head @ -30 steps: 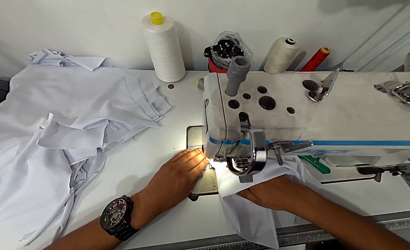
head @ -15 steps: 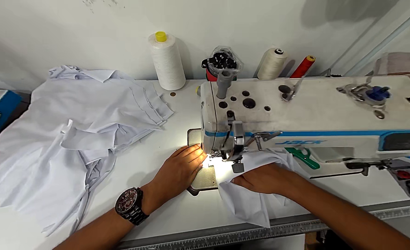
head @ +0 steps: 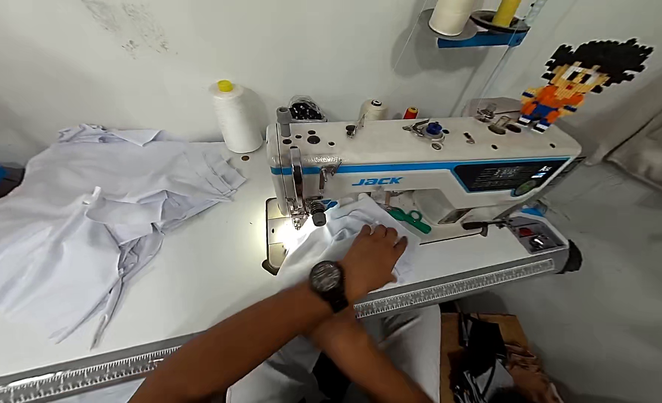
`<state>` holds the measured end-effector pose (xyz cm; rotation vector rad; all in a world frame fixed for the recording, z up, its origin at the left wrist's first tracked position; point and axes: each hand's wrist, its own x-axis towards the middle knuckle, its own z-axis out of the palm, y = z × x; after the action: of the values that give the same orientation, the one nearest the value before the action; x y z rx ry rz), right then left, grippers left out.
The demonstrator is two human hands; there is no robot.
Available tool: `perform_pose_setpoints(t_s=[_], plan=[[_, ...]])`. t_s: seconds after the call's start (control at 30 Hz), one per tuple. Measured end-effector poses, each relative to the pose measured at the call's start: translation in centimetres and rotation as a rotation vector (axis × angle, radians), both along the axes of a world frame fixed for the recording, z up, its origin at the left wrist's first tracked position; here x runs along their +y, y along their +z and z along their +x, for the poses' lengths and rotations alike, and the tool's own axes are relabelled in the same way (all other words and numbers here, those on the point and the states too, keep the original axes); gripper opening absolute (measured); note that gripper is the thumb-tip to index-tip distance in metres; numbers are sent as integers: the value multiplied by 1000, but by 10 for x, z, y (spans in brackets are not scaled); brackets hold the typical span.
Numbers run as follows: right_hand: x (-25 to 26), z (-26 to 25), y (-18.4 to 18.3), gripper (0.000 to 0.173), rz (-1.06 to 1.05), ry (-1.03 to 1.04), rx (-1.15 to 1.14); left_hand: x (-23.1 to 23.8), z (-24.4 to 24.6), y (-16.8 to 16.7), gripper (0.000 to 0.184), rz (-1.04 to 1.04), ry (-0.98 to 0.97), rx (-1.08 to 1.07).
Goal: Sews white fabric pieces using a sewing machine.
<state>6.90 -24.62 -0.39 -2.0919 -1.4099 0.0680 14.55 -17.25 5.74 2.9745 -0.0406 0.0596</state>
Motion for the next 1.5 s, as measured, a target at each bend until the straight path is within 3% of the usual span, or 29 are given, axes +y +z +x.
perform_pose_setpoints(t_s=[0.07,0.1,0.17,0.27,0.4,0.47,0.53,0.6,0.67,0.73,0.9,1.0,1.1,1.27,1.37,1.5], plan=[[-4,-13,-13,29,-5,-38,-197,-5,3,-11,15,79,-25,-92],[-10,-14,-17,32,-4,-9,-198,-5,-8,-8,11,59,20,-153],[-23,1,-20,36,9,119,-139,9,-56,10,21,-109,282,-298],[-30,40,-15,42,-58,389,-142,61,-177,47,27,-431,840,-408],[-26,63,-6,54,-165,543,-242,100,-307,38,47,-209,1505,-493],[-28,58,-6,55,-148,545,-278,96,-322,36,43,-68,1588,-448],[-37,44,-11,56,-84,526,-299,88,-304,34,38,-48,1349,-388],[-49,28,-16,58,-57,486,-320,85,-259,15,35,-123,972,-346],[-59,16,-16,59,-92,459,-306,89,-207,-19,46,-160,619,-211],[-61,13,-15,60,-135,433,-274,100,-168,-47,56,-108,434,-65],[-11,72,-14,65,-119,402,-304,169,-114,-63,43,-124,359,-203],[28,118,-4,64,-161,525,-313,195,-93,-32,32,-242,324,-321],[46,141,4,66,-211,592,-377,189,-103,-13,16,-169,341,-367],[48,148,2,64,-225,607,-379,131,-160,-54,48,-192,204,-250],[51,149,2,65,-237,572,-386,145,-170,-69,63,-103,68,-161],[59,154,6,65,-268,547,-401,177,-166,-61,64,-79,-52,-126]])
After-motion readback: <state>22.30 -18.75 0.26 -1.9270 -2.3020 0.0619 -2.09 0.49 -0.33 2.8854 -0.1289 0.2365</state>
